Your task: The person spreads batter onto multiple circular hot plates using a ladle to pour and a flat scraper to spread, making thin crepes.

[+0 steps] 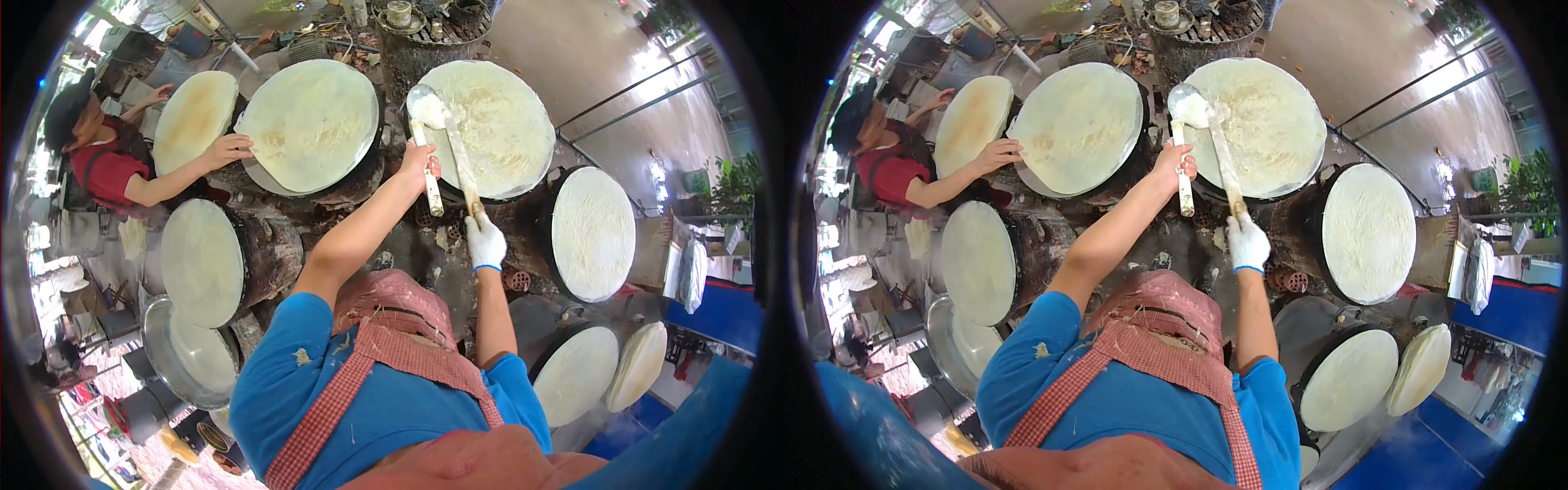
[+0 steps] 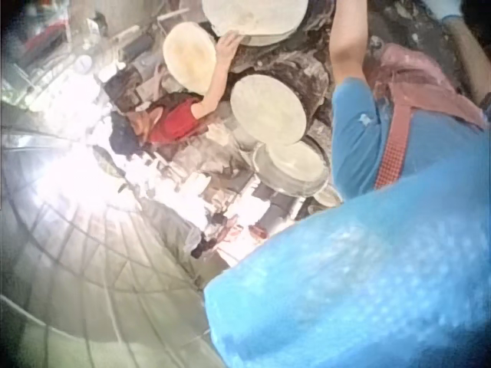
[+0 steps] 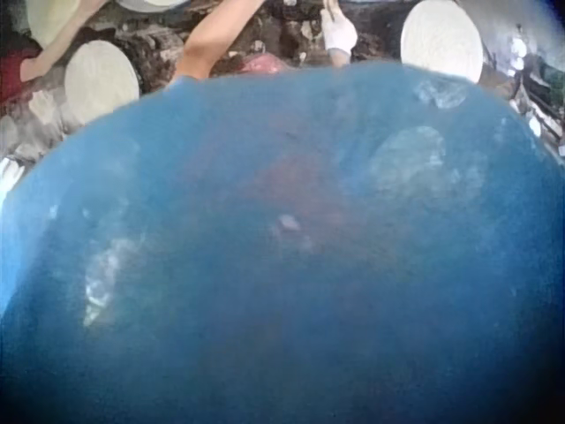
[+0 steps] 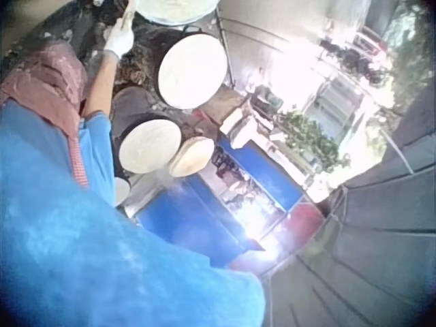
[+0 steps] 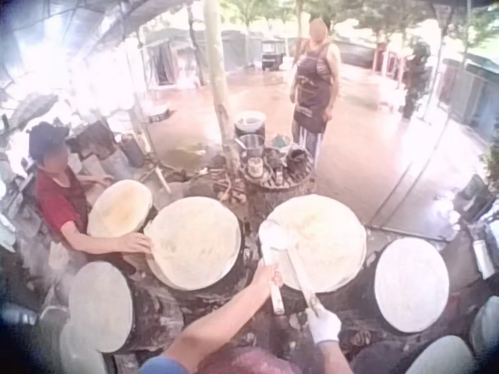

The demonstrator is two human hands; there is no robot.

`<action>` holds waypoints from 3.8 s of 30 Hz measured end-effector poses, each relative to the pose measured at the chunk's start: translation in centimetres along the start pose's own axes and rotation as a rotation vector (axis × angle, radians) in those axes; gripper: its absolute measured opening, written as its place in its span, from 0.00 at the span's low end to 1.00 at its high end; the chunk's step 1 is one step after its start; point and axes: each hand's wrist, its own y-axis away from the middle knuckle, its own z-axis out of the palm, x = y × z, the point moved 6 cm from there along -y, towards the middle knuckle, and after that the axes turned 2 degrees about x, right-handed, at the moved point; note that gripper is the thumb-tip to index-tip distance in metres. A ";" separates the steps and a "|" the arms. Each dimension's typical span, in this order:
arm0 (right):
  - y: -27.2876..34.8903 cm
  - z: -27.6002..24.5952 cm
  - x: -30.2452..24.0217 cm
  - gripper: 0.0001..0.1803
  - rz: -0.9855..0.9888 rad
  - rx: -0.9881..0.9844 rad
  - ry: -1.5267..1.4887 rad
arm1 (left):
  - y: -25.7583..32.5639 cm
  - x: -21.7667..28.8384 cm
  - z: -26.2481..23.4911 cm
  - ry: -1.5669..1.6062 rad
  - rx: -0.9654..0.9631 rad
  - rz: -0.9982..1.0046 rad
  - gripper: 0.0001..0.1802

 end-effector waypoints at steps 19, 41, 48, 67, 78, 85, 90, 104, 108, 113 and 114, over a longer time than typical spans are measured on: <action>-0.1 6.3 -0.9 0.22 -0.039 0.208 -0.499 | -0.5 2.6 -2.0 0.142 -0.042 -0.188 0.08; -0.7 -0.1 0.9 0.21 -0.035 0.148 0.051 | 19.2 -3.3 -18.5 0.516 -0.791 -0.693 0.20; 2.3 2.6 2.2 0.22 0.284 -0.331 -0.760 | 21.0 -10.2 -23.5 0.422 -0.486 -0.537 0.14; 7.4 9.1 -6.3 0.15 -0.480 0.087 -0.278 | 26.9 -11.0 -36.0 0.376 -0.266 -0.473 0.17; 12.5 13.7 -11.1 0.19 -0.542 -0.090 -0.130 | 30.4 -8.2 -41.5 0.375 -0.689 -0.574 0.30; 12.4 15.6 -13.4 0.28 -0.651 -0.301 -0.133 | 31.2 -14.3 -45.5 0.516 0.120 -0.034 0.14; 16.3 15.8 -20.5 0.24 -0.639 -0.787 -0.303 | 38.7 -11.8 -39.0 1.213 -0.233 -0.017 0.14; 42.5 32.6 -46.6 0.21 -1.580 -0.767 0.472 | 58.0 -10.6 -63.9 0.686 0.411 0.987 0.20; 53.7 40.4 -47.9 0.18 -1.838 -0.533 0.888 | 52.8 -10.9 -78.5 0.789 0.502 0.815 0.08; 59.2 42.9 -46.9 0.18 -1.868 -0.713 0.981 | 45.1 -16.2 -90.2 0.529 0.809 0.270 0.09; 58.4 42.0 -47.1 0.19 -1.700 -0.851 0.876 | 47.2 -15.3 -89.1 0.289 0.897 0.175 0.14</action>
